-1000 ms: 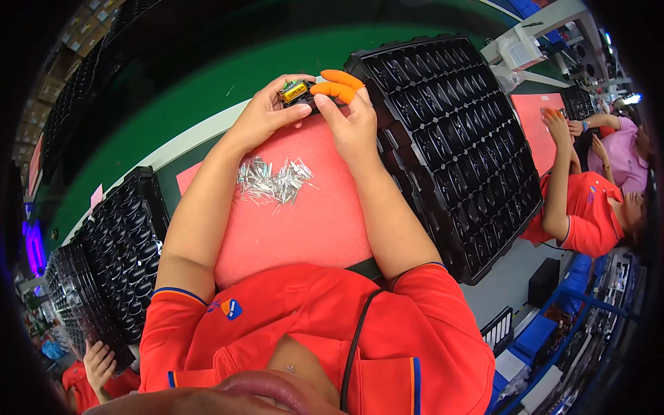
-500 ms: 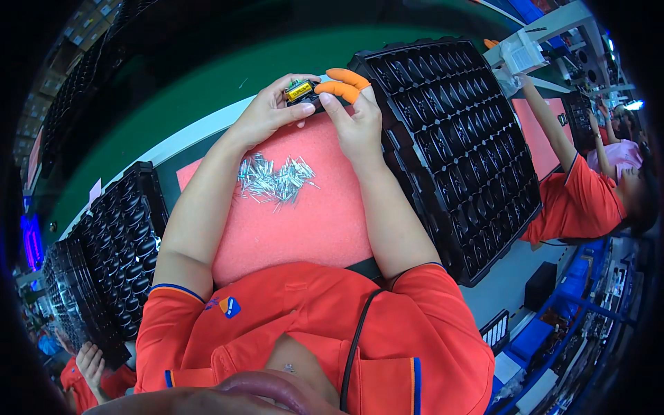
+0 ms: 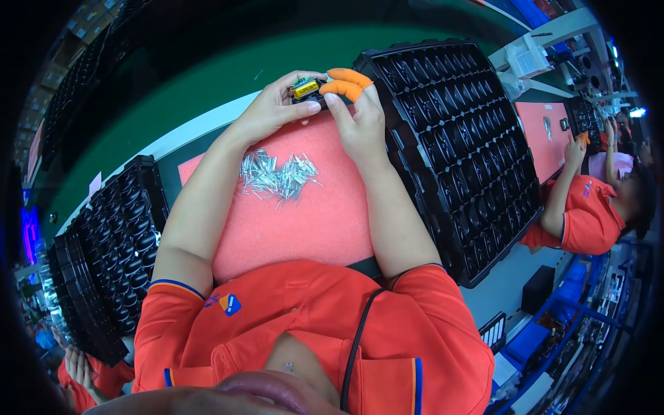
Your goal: Assembling electronic components using a hand-held jig and placing the finished parts into organized trays on a factory assembly line.
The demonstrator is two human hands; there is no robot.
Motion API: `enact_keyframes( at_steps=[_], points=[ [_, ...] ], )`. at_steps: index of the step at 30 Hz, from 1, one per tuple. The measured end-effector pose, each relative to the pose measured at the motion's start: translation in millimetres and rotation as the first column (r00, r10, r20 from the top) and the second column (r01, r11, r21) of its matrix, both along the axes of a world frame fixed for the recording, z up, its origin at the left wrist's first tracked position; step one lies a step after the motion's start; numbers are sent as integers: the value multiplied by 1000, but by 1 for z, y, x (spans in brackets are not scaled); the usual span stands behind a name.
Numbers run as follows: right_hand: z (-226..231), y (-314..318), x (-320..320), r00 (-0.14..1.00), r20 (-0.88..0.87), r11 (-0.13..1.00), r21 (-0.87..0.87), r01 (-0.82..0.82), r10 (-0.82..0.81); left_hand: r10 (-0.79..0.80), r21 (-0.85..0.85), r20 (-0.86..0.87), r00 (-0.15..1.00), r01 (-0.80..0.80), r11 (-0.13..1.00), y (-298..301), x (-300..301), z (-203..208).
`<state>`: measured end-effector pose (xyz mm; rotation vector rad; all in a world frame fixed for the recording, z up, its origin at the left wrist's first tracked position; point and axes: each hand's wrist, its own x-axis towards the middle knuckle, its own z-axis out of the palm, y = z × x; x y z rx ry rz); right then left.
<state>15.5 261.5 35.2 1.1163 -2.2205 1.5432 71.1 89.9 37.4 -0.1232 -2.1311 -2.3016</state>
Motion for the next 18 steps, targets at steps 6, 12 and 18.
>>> enact_keyframes(
  at_steps=[6, 12, 18],
  points=[
    [-4, -3, 3, 996, 79, 997, -64, 34, -29, 11, 14, 32, 999, -11, 1000, 1, 1, 6],
    [3, -7, 12, 984, -33, 981, -94, 171, -174, 19, 93, 21, 1000, -21, 995, 5, 3, 8],
    [6, -4, 9, 981, -129, 990, -39, 138, -142, 26, 98, 17, 1000, -27, 995, 4, 1, 2]
  ],
)
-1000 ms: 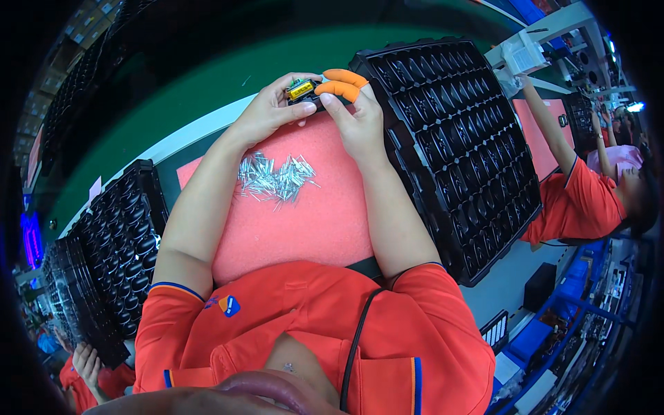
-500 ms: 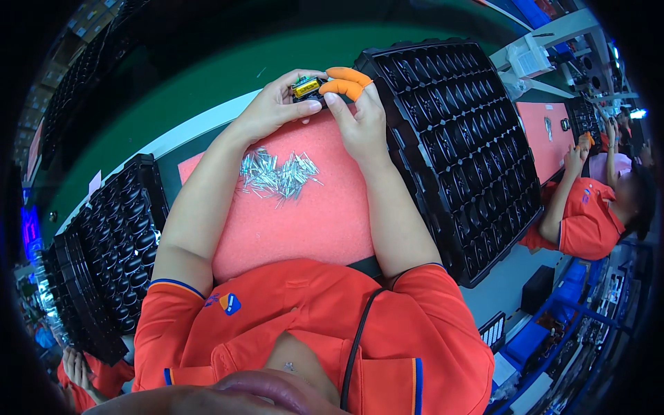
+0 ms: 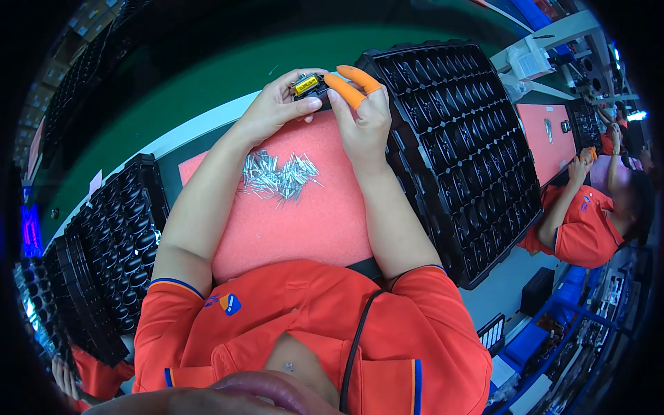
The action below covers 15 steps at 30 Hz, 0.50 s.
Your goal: Assembling electronic components using a hand-held jig and placing the finished parts into organized trays on a factory assembly line.
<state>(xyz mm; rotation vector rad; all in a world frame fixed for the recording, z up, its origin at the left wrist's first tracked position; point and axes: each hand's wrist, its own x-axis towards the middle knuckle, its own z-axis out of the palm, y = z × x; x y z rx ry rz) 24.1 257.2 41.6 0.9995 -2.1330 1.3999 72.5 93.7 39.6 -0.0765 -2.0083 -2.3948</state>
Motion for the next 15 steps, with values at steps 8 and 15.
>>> enact_keyframes(
  at_steps=[8, 15],
  points=[
    [2, 3, -4, 996, -86, 998, 67, -3, 9, 1, -18, 1, 1000, -1, 1000, 0, -1, 0],
    [-3, 2, -3, 999, 2, 998, 28, -47, 47, -7, -20, -3, 1000, 7, 1000, -1, -2, 0]
  ],
)
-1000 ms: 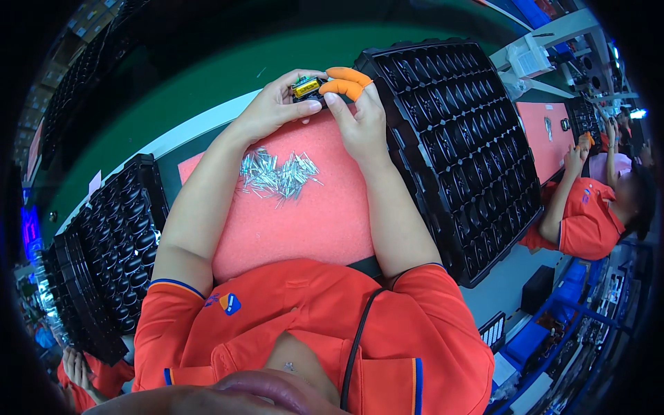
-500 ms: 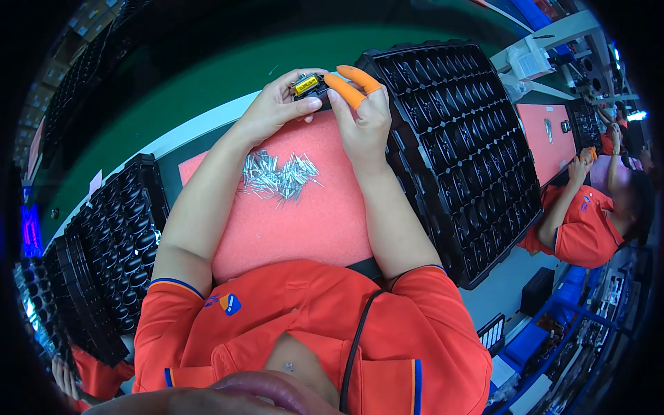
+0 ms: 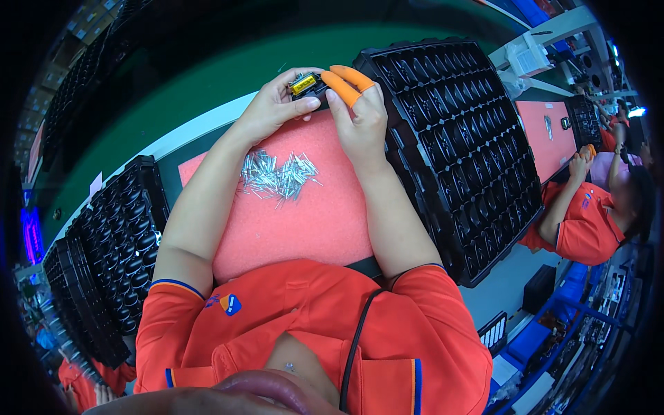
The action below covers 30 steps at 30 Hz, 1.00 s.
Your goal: Assembling electronic components using a hand-held jig and placing the finished parts into organized trays on a factory assembly line.
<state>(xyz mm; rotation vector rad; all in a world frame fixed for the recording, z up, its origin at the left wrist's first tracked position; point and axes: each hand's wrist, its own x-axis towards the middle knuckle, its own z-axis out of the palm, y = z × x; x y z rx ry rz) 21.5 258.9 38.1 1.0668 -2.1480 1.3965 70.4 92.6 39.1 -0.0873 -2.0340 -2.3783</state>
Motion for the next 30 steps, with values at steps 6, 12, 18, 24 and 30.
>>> enact_keyframes(
  at_steps=[6, 12, 18, 24, 30],
  points=[
    [-2, -4, 4, 997, 64, 998, -49, -43, 46, 60, -143, -149, 987, -82, 986, -1, -3, -9],
    [-4, -5, 5, 994, 96, 998, -52, -41, 46, 109, -239, -136, 985, -139, 961, 1, -1, -5],
    [-1, -9, 9, 992, 111, 996, -60, -58, 65, 156, -195, -146, 977, -183, 964, 2, -2, -11],
    [-5, -12, 9, 996, 66, 997, -33, -65, 67, 225, -265, -165, 960, -262, 928, 2, -6, -17],
    [-13, -8, 1, 988, 141, 995, -83, -49, 60, 217, -349, -233, 948, -290, 891, -1, -7, -15]
  ],
)
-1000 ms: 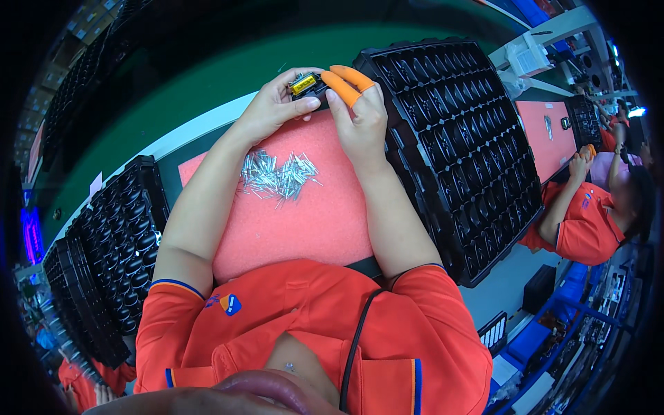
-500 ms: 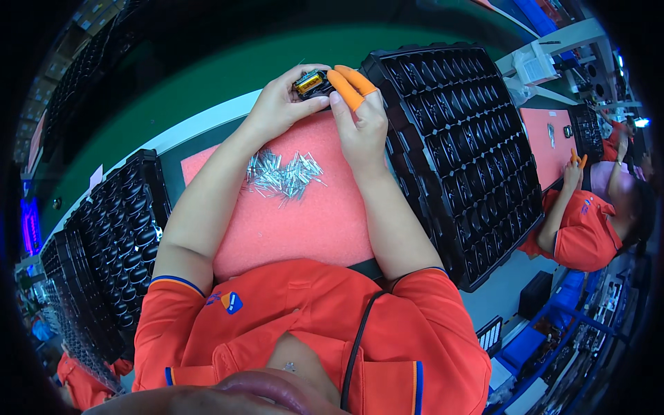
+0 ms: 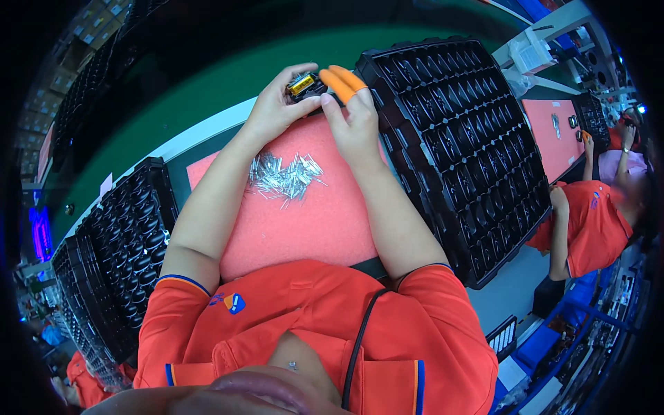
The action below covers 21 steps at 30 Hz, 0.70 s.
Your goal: Assembling electronic components using a hand-held jig and placing the finished parts into organized trays on a factory assembly line.
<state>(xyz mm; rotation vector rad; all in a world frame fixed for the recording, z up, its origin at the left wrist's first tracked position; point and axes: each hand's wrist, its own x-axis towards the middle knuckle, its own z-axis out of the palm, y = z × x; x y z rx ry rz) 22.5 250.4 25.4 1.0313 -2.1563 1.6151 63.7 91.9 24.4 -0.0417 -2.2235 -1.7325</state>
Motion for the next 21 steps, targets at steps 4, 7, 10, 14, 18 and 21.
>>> enact_keyframes(
  at_steps=[4, 7, 10, 14, 18, 21],
  points=[
    [-5, 5, -6, 948, 311, 991, -92, 97, -64, 259, -171, 61, 964, -246, 954, -17, 4, 9],
    [-10, 8, -11, 901, 431, 987, -160, 34, 39, 470, -382, 81, 879, -408, 829, -38, 0, 17],
    [-4, 4, -5, 827, 552, 993, -9, -119, 104, 621, -530, 1, 784, -526, 665, -66, 1, 2],
    [-9, 0, -1, 917, 398, 909, 368, -195, 36, 653, -664, -17, 757, -497, 559, -91, -2, -17],
    [-18, -2, -2, 927, 373, 909, 374, -187, 37, 690, -729, -20, 724, -483, 485, -92, -9, -33],
    [-14, 1, -2, 901, 432, 924, 326, -199, 42, 700, -642, -139, 701, -602, 476, -90, -12, -35]
  ],
)
